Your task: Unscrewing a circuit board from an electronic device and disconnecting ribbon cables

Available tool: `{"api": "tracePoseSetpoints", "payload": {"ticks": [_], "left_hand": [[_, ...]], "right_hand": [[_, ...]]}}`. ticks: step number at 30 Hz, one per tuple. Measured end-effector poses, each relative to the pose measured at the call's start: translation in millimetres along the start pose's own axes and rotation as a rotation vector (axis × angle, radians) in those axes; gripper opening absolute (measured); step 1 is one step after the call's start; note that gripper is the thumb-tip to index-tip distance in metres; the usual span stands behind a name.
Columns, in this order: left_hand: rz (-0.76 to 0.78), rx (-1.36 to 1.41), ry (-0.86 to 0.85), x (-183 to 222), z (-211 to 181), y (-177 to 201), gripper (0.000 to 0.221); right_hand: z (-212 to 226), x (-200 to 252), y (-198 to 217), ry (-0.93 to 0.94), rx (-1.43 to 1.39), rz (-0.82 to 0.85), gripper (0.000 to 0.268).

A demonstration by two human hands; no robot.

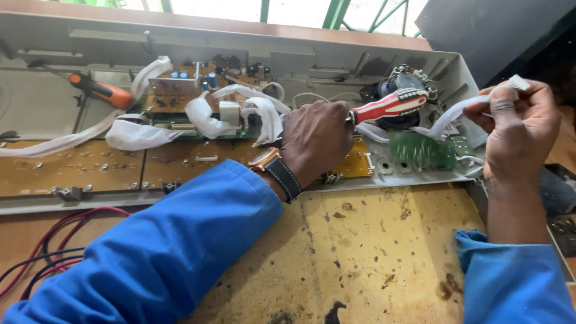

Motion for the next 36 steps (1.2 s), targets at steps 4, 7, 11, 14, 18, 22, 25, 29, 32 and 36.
{"api": "tracePoseSetpoints", "payload": {"ticks": [4,7,11,14,18,22,25,29,32,36], "left_hand": [[0.016,0.01,-0.005,0,4,-3,0.025],[0.031,-0.004,0.025,-1,-1,2,0.023],[0.025,-0.005,0.017,-1,-2,2,0.022],[0.031,-0.004,0.04,-2,-2,2,0.022],[0.026,-0.002,0.038,-1,-5,3,0.021],[0.023,0.009,0.038,-2,-5,4,0.019],[-0.038,0.006,0.021,-3,-2,3,0.02],[-0.003,-0.009,0.043,-3,-6,9,0.018],[0.025,0.013,0.062,-4,-8,11,0.017],[0.029,0.02,0.084,-6,-10,12,0.025]], "right_hand": [[10,2,7,0.004,-0.033,-0.043,0.007],[17,4,3,0.028,-0.045,0.006,0.012],[23,5,10,-0.055,-0.186,0.044,0.011],[24,4,14,-0.023,-0.29,0.113,0.015],[47,13,12,-0.076,-0.481,0.187,0.018],[50,20,4,-0.098,-0.605,0.432,0.019],[70,37,-13,-0.04,-0.593,0.6,0.019],[99,66,-42,0.031,-0.68,0.76,0.019],[128,87,-53,0.238,-0.486,0.775,0.015],[138,97,-62,0.23,-0.513,0.851,0.016]]}}
Point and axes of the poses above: each hand's wrist, its own x-axis away from the middle knuckle, its own y-axis out of the back of the hand, z = x × y, the point moved 1 cm from there along -x, towards the middle knuckle, and after that the axes turned 12 degrees about x, right-handed, at the moved point
